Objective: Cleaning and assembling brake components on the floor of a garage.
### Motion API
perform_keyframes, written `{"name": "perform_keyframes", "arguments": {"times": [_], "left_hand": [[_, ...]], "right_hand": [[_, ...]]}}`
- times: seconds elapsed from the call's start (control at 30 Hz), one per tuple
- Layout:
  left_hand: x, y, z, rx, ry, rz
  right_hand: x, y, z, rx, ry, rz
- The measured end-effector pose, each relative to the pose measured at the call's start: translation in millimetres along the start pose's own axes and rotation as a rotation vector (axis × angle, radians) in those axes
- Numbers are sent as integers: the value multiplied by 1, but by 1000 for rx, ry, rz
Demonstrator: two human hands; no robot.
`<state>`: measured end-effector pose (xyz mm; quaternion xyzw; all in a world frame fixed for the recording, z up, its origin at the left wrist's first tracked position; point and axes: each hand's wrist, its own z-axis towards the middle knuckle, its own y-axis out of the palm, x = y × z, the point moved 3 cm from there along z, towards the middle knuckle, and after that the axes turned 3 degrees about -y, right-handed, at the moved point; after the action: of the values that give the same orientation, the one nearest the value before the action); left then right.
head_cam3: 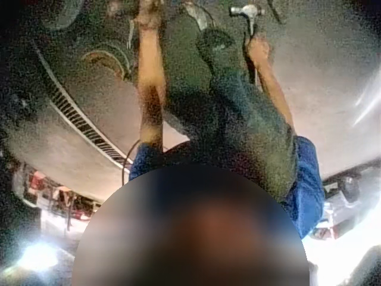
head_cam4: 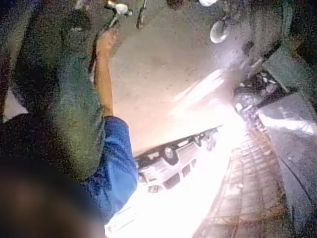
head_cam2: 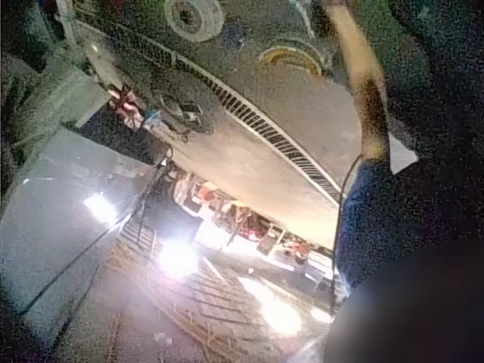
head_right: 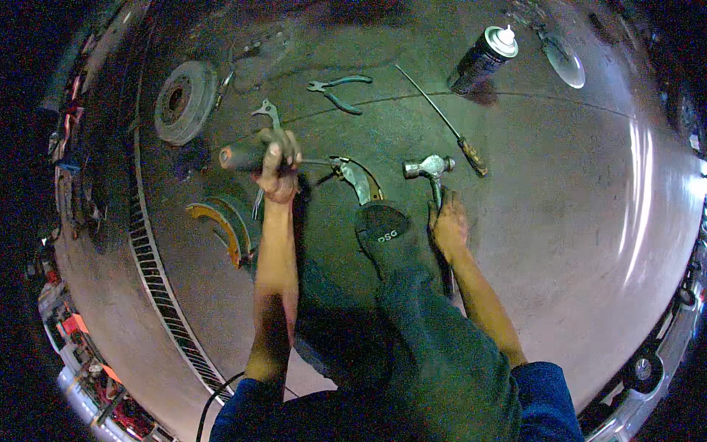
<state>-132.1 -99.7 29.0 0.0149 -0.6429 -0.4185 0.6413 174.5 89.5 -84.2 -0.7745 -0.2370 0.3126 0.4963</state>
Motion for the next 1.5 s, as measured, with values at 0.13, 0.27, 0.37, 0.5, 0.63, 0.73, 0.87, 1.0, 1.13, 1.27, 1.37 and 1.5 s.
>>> {"name": "perform_keyframes", "arguments": {"times": [0.13, 0.27, 0.37, 0.5, 0.63, 0.73, 0.87, 1.0, 1.13, 1.27, 1.37, 1.5], "left_hand": [[7, 12, 13, -179, -27, -53], [5, 9, 19, -233, -75, -165], [1, 1, 17, -234, -118, -214], [-11, -2, 4, -112, -155, -109], [-17, 6, -18, 175, -96, 24], [-10, 19, -25, 168, -26, 224], [-2, 33, -18, 79, 114, 679], [-16, 25, -12, 192, 148, 699], [-47, -3, -26, 195, 19, 632], [-77, -32, -38, 102, -74, 410], [-86, -47, -41, 89, -74, 825], [-88, -60, -40, 108, -107, 747]], "right_hand": [[1, 0, 2, -51, 18, 41], [2, 1, 0, -33, -3, 55], [5, 6, -2, 18, 3, 67], [8, 1, 5, 14, -17, 22], [9, -35, 8, -95, 108, 233], [-13, -84, -1, 39, -55, 444], [-49, -157, -6, -29, 38, 623], [-106, -264, -7, 64, -431, 536], [-159, -348, -9, 82, -965, 434], [-208, -336, 14, -199, -992, 98], [-219, -337, 25, -179, -1051, 218], [-217, -351, 25, 3, -1132, 334]]}}
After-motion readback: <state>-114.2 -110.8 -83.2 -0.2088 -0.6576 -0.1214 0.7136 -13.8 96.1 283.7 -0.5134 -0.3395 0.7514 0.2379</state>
